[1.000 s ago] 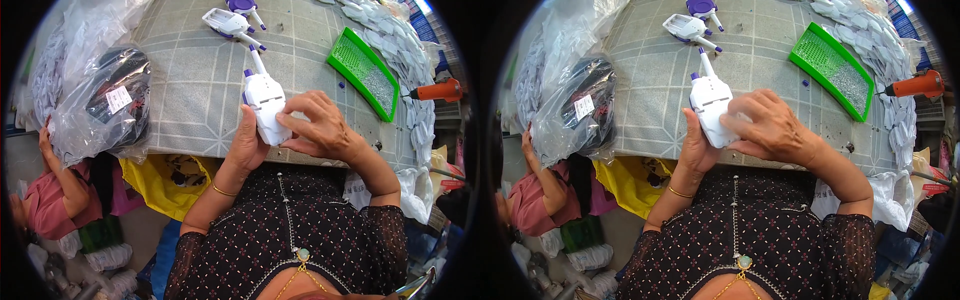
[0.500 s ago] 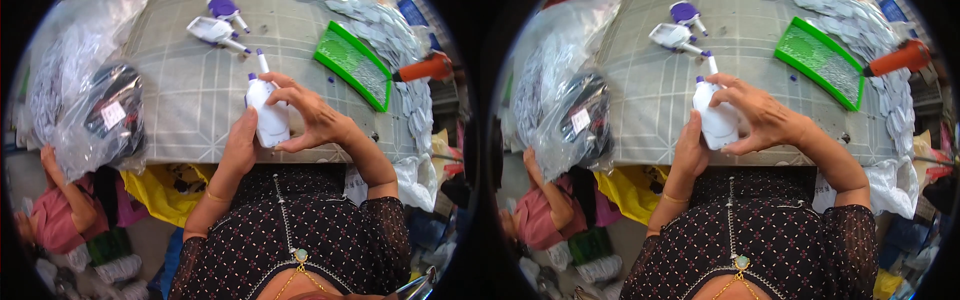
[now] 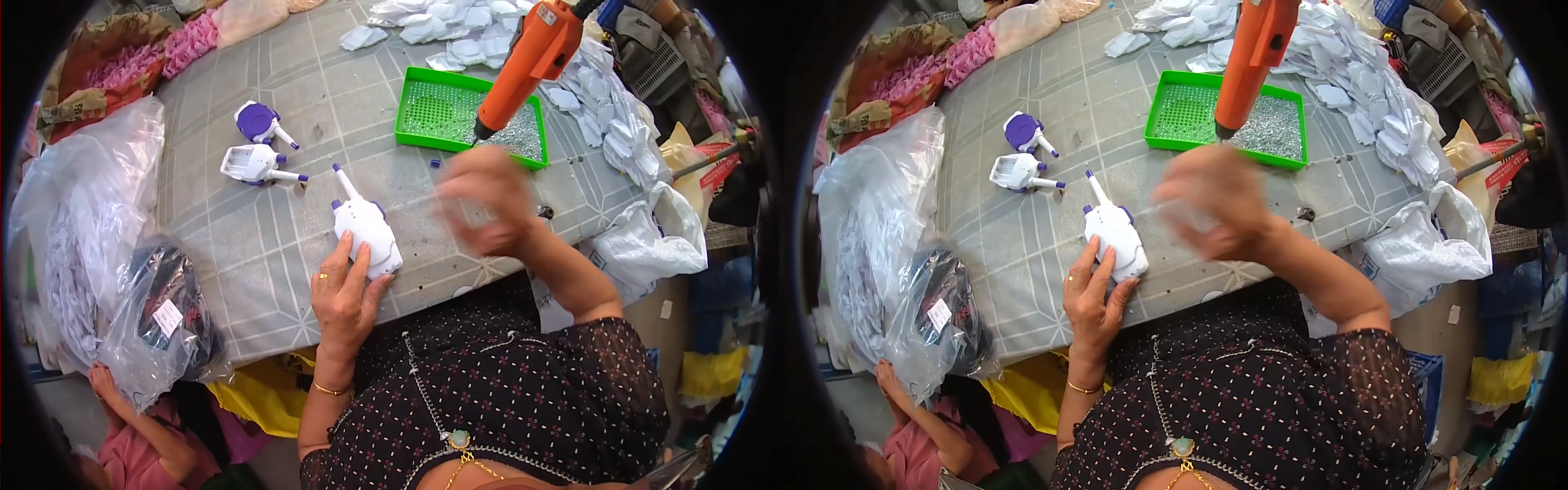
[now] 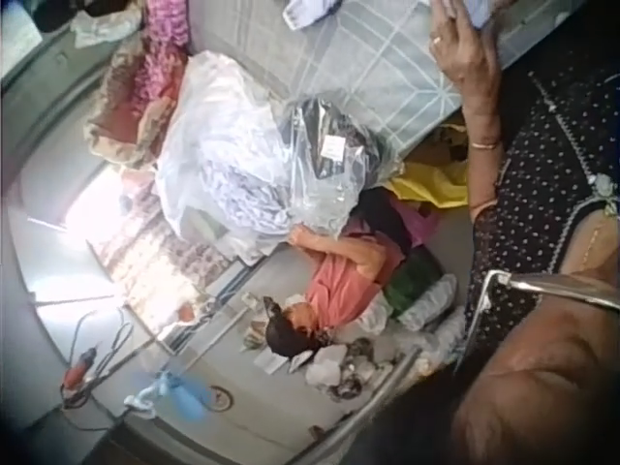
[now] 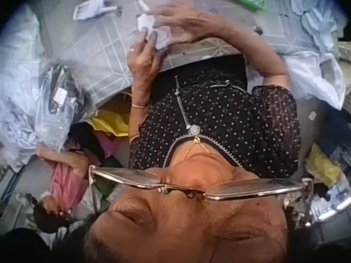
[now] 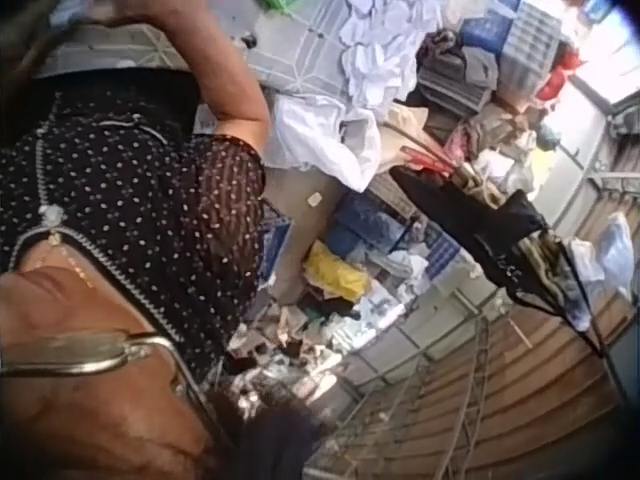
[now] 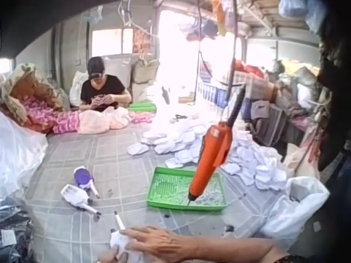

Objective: Assembling toy walkie-talkies by joining plastic casing pieces and securing them with an electric screwdriver.

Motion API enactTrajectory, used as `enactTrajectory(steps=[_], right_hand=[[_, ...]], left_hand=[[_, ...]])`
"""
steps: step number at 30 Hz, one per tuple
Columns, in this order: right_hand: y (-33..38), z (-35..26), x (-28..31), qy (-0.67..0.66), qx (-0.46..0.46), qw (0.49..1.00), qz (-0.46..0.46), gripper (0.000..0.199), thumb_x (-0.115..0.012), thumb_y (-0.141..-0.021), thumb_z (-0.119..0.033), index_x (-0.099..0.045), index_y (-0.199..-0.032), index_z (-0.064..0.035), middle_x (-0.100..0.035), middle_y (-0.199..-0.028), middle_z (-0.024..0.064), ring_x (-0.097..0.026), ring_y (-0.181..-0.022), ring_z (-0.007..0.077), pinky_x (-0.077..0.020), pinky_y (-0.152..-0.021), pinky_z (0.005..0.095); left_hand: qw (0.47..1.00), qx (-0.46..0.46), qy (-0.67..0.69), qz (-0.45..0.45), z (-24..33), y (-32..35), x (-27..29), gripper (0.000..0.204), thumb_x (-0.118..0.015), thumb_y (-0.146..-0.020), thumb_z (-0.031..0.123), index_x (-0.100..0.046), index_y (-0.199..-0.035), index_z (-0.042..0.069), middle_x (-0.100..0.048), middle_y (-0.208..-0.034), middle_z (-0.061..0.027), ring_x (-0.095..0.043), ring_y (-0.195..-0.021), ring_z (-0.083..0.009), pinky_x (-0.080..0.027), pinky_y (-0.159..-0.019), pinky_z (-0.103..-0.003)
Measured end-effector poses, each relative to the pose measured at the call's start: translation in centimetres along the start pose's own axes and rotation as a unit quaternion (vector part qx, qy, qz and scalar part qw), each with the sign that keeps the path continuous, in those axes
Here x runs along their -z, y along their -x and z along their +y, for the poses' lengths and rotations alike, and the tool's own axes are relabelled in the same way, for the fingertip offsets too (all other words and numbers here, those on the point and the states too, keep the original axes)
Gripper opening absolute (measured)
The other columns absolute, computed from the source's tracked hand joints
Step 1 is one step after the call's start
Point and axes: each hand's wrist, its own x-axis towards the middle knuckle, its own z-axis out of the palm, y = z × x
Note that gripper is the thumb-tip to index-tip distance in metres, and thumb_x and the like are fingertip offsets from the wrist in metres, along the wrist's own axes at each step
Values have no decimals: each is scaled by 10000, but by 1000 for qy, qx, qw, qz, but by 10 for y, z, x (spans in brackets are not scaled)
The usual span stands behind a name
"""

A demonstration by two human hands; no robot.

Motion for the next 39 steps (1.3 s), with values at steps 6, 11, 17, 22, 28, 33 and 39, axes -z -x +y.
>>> enactTrajectory(steps=[6, 11, 17, 22, 28, 33, 39], right_hand=[[-33, 42, 52, -207, -286, 915, 193, 655, -697, -935, -262, -386, -1450, -1, -529, -1389, 170, -549, -1258, 250, -412, -1078, 408], [-49, 49, 33, -264, -354, 877, 189, 313, -651, -942, -137, -549, -1200, 9, -645, -844, 67, -629, -763, 141, -512, -775, 310], [-67, 63, 17, -314, -363, 844, 237, 90, -643, -909, -98, -584, -886, -33, -553, -667, 20, -550, -607, 118, -466, -629, 280], [-74, 100, -15, -336, -365, 826, 266, 87, -664, -885, -91, -604, -850, -40, -563, -638, 17, -561, -595, 122, -466, -613, 280], [-71, 115, -36, -324, -350, 838, 266, 90, -678, -868, -70, -604, -823, -44, -568, -623, 13, -564, -575, 114, -481, -602, 274], [-70, 118, -38, -321, -346, 842, 261, 80, -669, -873, -64, -596, -857, -36, -563, -625, 12, -559, -570, 113, -483, -599, 279], [-72, 113, -41, -330, -347, 839, 260, 86, -662, -879, -71, -591, -844, -37, -558, -631, 13, -561, -579, 114, -487, -612, 283]], left_hand=[[1000, -10, -4, 5, 5, -2, -1, 513, -789, -821, 260, -657, -1252, 17, -570, -1405, -203, -609, -1177, -312, -450, -886, -393], [1000, 24, -12, 14, 15, 0, -9, 517, -773, -846, 253, -641, -1282, 10, -553, -1421, -217, -606, -1190, -313, -445, -903, -403], [999, 24, -34, 21, 17, 0, -12, 479, -772, -868, 243, -662, -1266, -1, -554, -1416, -217, -639, -1061, -291, -448, -865, -370], [999, 27, -33, 25, 17, -3, -12, 496, -787, -854, 244, -660, -1273, 9, -553, -1417, -219, -635, -1067, -298, -446, -865, -373], [999, 31, -25, 19, 13, -4, -12, 516, -796, -844, 249, -655, -1282, 16, -552, -1419, -218, -628, -1087, -308, -446, -866, -373], [999, 37, -22, 13, 13, -4, -11, 523, -798, -841, 256, -655, -1284, 18, -551, -1420, -217, -626, -1098, -306, -446, -868, -375], [999, 42, -21, 9, 13, -5, -10, 541, -801, -830, 258, -648, -1289, 18, -554, -1415, -222, -620, -1122, -308, -452, -877, -386]])
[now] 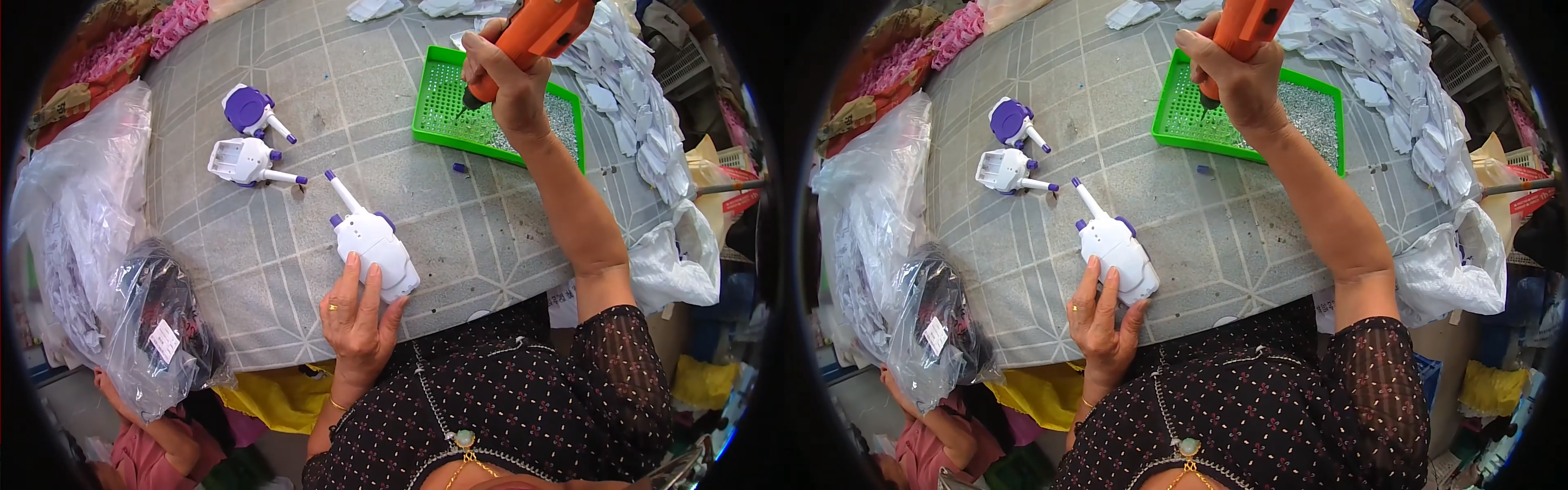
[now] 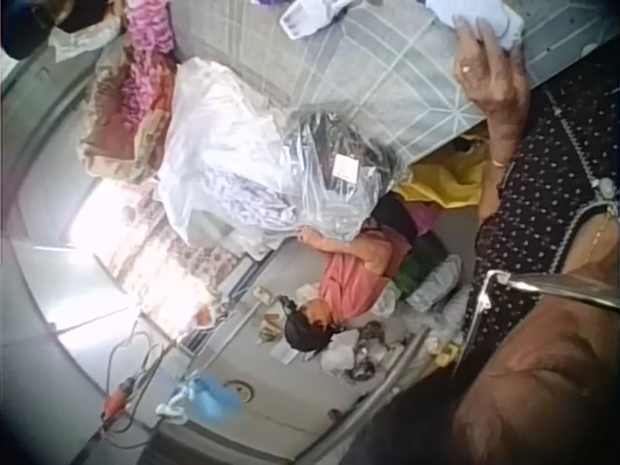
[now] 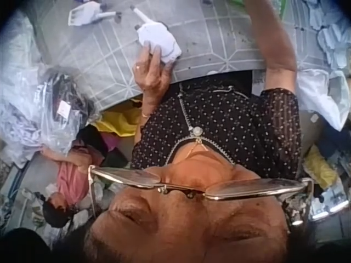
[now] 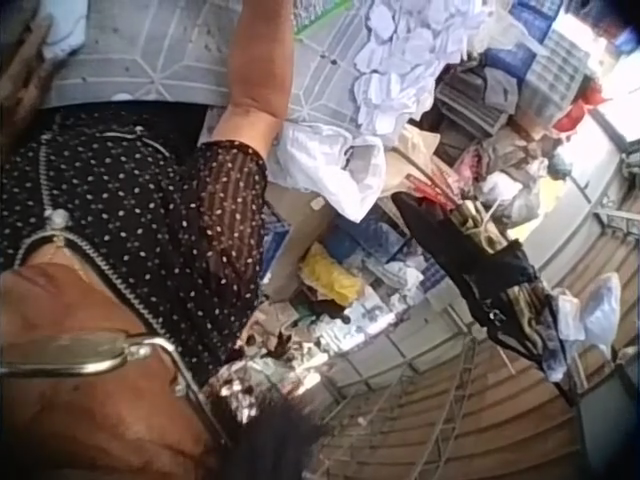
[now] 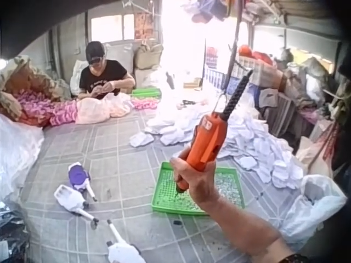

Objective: Assembling toy walkie-talkies by joining plastic casing pieces and securing them with an electric screwdriver.

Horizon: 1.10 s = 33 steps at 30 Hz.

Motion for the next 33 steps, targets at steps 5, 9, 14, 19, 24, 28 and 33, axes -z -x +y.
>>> enactTrajectory(steps=[5, 9, 14, 19, 24, 28, 33], right_hand=[[1, 5, 6, 3, 11, 1000, -14, 99, -661, -876, -73, -577, -836, -38, -544, -633, 14, -556, -581, 117, -484, -615, 281], [2, 2, 5, -4, 8, 1000, -12, 98, -657, -876, -74, -572, -842, -39, -537, -641, 14, -551, -580, 119, -482, -613, 282], [1, 7, 9, -27, 8, 999, -25, 95, -647, -877, -71, -560, -861, -36, -528, -650, 18, -541, -575, 121, -485, -613, 288], [3, 8, 10, -35, 22, 997, -60, 88, -630, -885, -65, -551, -859, -36, -525, -665, 20, -535, -574, 120, -489, -615, 295], [2, 7, 13, -29, 31, 997, -59, 71, -618, -888, -53, -552, -867, -41, -525, -666, 22, -541, -581, 123, -493, -613, 302], [4, -5, 7, -44, 2, 998, -35, 75, -613, -898, -67, -540, -915, -61, -513, -677, 10, -508, -562, 118, -458, -589, 292], [21, -23, -3, -126, -71, 989, 8, 139, -645, -879, -80, -526, -951, -96, -517, -692, 9, -507, -557, 123, -452, -567, 301]], left_hand=[[1000, -1, 3, 0, -1, -1, -2, 531, -805, -831, 258, -657, -1279, 15, -553, -1415, -221, -624, -1091, -310, -457, -868, -379], [1000, 4, 4, 0, 0, -2, 0, 527, -808, -828, 253, -660, -1273, 12, -557, -1409, -223, -625, -1088, -312, -464, -869, -375], [1000, 5, 8, 2, -2, -2, -2, 529, -813, -823, 250, -662, -1271, 13, -563, -1403, -225, -626, -1088, -315, -468, -874, -377], [1000, 11, 15, -1, -1, -3, -1, 533, -816, -819, 253, -662, -1274, 20, -563, -1402, -229, -625, -1110, -321, -469, -888, -379], [1000, 10, 14, -1, 0, -1, 0, 529, -814, -821, 248, -661, -1275, 23, -562, -1403, -229, -624, -1118, -322, -466, -897, -380], [1000, 13, 15, -11, -1, 4, 0, 568, -814, -812, 261, -642, -1298, 23, -547, -1422, -224, -613, -1160, -302, -450, -896, -392], [1000, 21, 21, -1, -3, 3, -1, 580, -818, -785, 239, -641, -1291, 19, -551, -1417, -223, -615, -1156, -315, -448, -893, -398]])
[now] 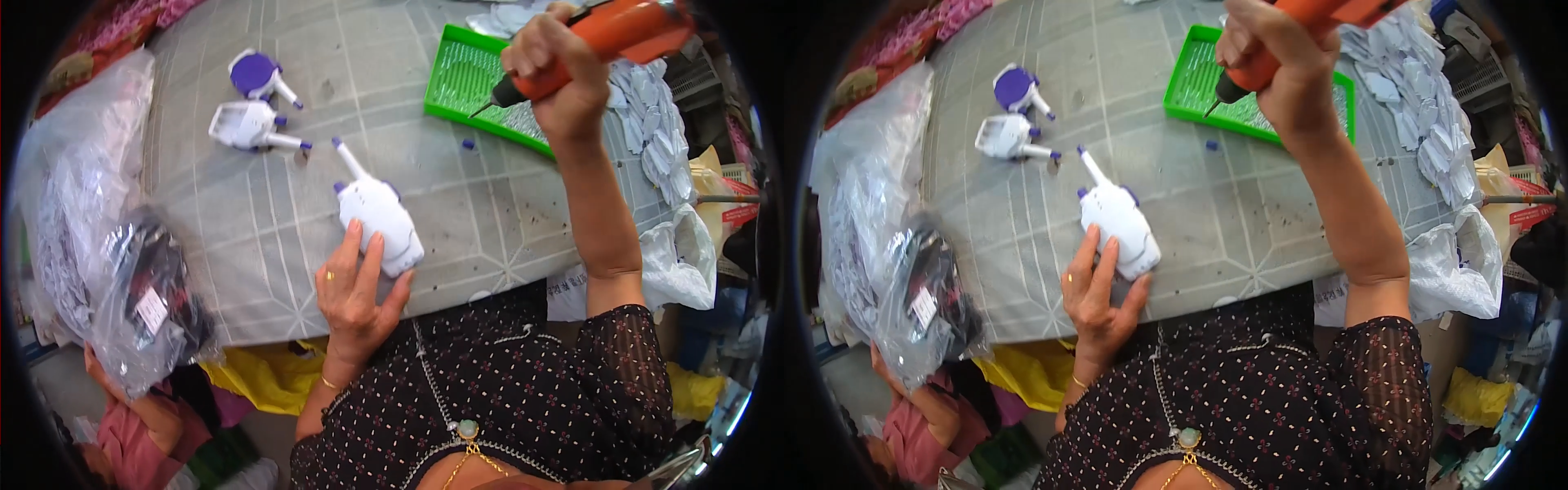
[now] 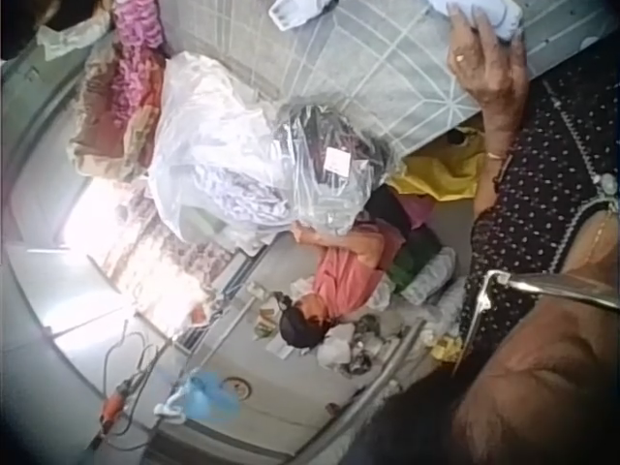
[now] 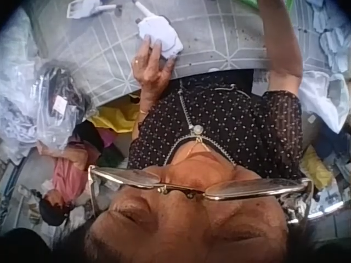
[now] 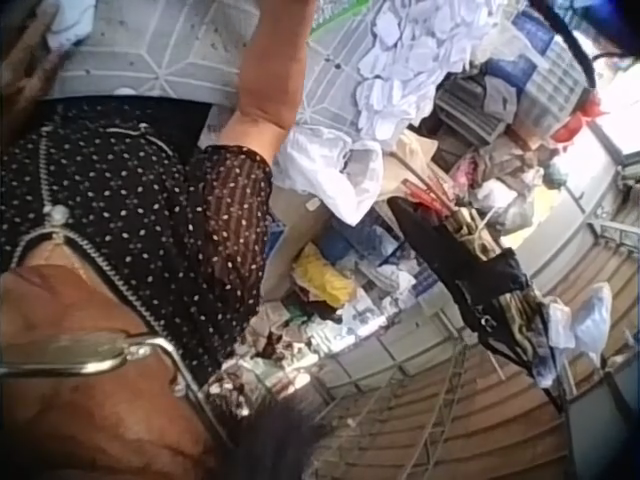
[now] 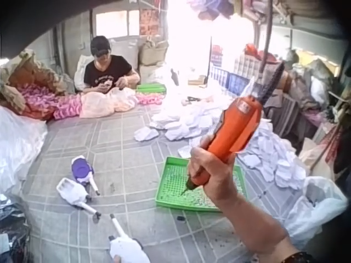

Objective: Assembling toy walkie-talkies by joining plastic casing pieces and securing them with an electric screwdriver.

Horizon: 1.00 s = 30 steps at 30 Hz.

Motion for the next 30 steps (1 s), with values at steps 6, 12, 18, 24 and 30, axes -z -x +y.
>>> enactTrajectory(steps=[6, 12, 18, 24, 30], right_hand=[[54, -35, -23, -167, -53, 929, -326, 156, -519, -1003, -203, -467, -1091, -86, -461, -755, -17, -473, -652, 115, -432, -722, 311], [110, -46, -61, -85, -114, 944, -297, 301, -678, -937, -293, -423, -1033, -164, -452, -687, -50, -485, -592, 99, -448, -665, 298], [120, -36, -63, -63, -109, 942, -310, 276, -646, -954, -301, -427, -1043, -158, -454, -707, -43, -483, -606, 105, -445, -676, 298], [118, -28, -55, -76, -112, 933, -333, 244, -615, -969, -276, -430, -1063, -148, -461, -735, -31, -490, -648, 112, -446, -711, 314], [122, -27, -59, -60, -109, 940, -317, 244, -613, -960, -266, -425, -1064, -148, -455, -734, -29, -485, -651, 111, -443, -717, 318]], left_hand=[[1000, 2, 19, 5, -5, 0, 0, 593, -815, -754, 198, -636, -1294, 30, -550, -1419, -209, -615, -1144, -306, -438, -895, -396], [999, -13, 31, 18, -10, 3, -1, 617, -815, -746, 215, -627, -1307, 41, -538, -1432, -179, -611, -1116, -291, -432, -907, -394], [999, -18, 24, 25, -10, 7, -2, 647, -835, -707, 193, -629, -1302, 45, -543, -1427, -171, -609, -1120, -291, -435, -920, -400], [999, -21, 26, 31, -11, 8, -2, 661, -849, -684, 194, -635, -1290, 41, -545, -1424, -169, -608, -1119, -297, -440, -929, -408], [999, -1, 30, 21, -10, 6, 0, 648, -853, -688, 171, -656, -1298, 70, -568, -1421, -158, -609, -1190, -283, -444, -908, -370]])
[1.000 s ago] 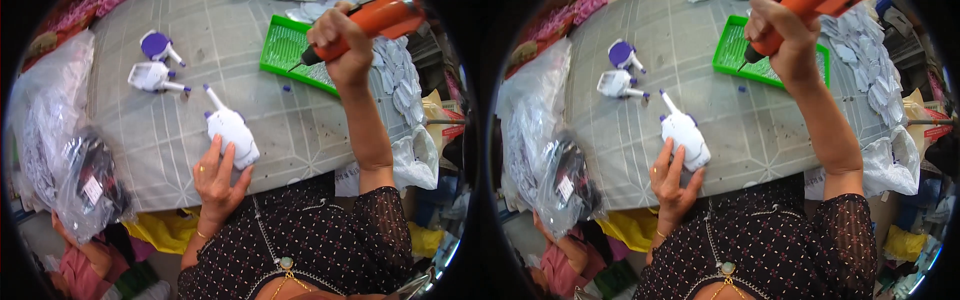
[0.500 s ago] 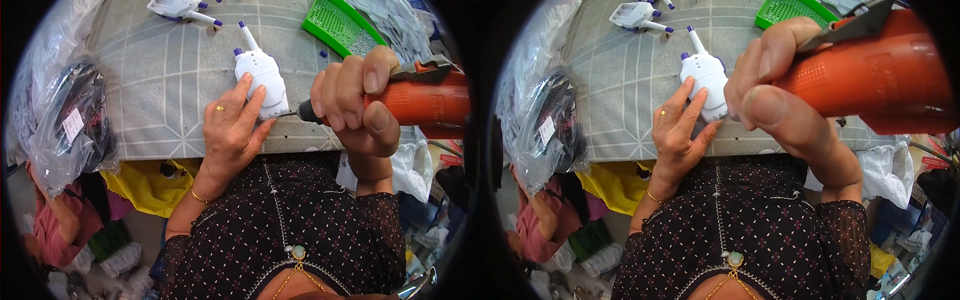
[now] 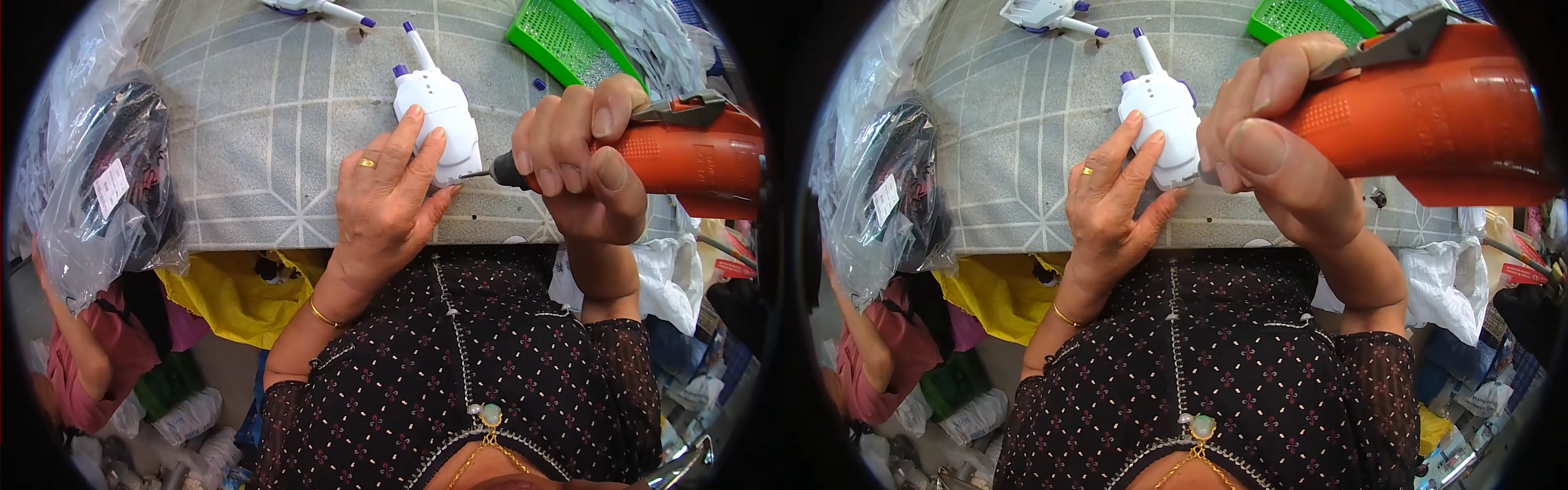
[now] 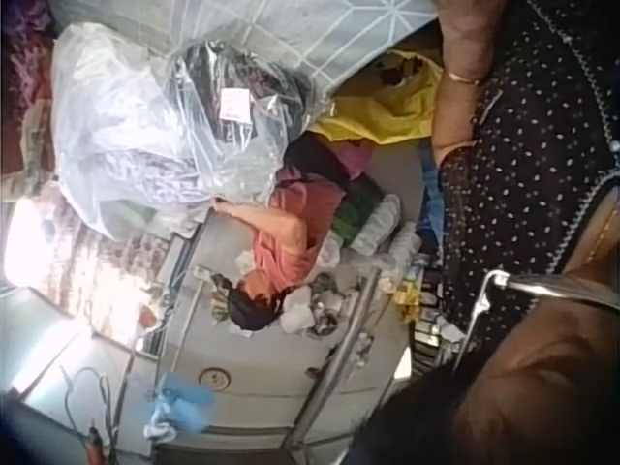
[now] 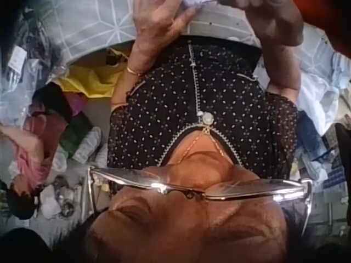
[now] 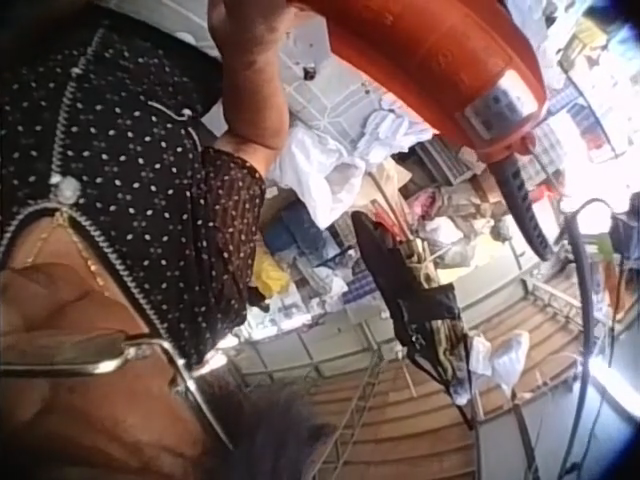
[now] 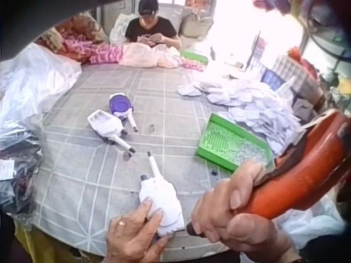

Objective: Assembling toy walkie-talkies by joining plastic casing pieces and securing them with an electric screwdriver.

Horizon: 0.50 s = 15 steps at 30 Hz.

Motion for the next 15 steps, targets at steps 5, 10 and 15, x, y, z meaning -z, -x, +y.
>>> enactTrajectory(steps=[5, 10, 15], right_hand=[[2, 1, -7, 19, -4, 1000, 17, 255, -628, -949, -259, -417, -1041, -148, -448, -718, -29, -478, -636, 109, -440, -696, 314], [9, 1, -16, 53, 3, 998, 27, 287, -660, -950, -263, -398, -974, -148, -441, -677, -26, -474, -594, 110, -446, -651, 310], [11, 4, -21, 114, 10, 993, 34, 334, -687, -952, -265, -379, -908, -143, -446, -655, -15, -479, -554, 120, -465, -613, 324]], left_hand=[[1000, 0, 4, 3, 0, -1, 0, 643, -858, -674, 164, -670, -1282, 72, -576, -1414, -150, -613, -1180, -281, -446, -905, -372], [1000, 4, 9, 5, 0, 1, -1, 643, -859, -660, 150, -679, -1274, 82, -580, -1412, -139, -614, -1174, -281, -448, -909, -375], [1000, 6, 3, 6, -1, 4, -2, 652, -860, -650, 145, -681, -1275, 91, -580, -1413, -130, -618, -1155, -281, -450, -910, -381]])
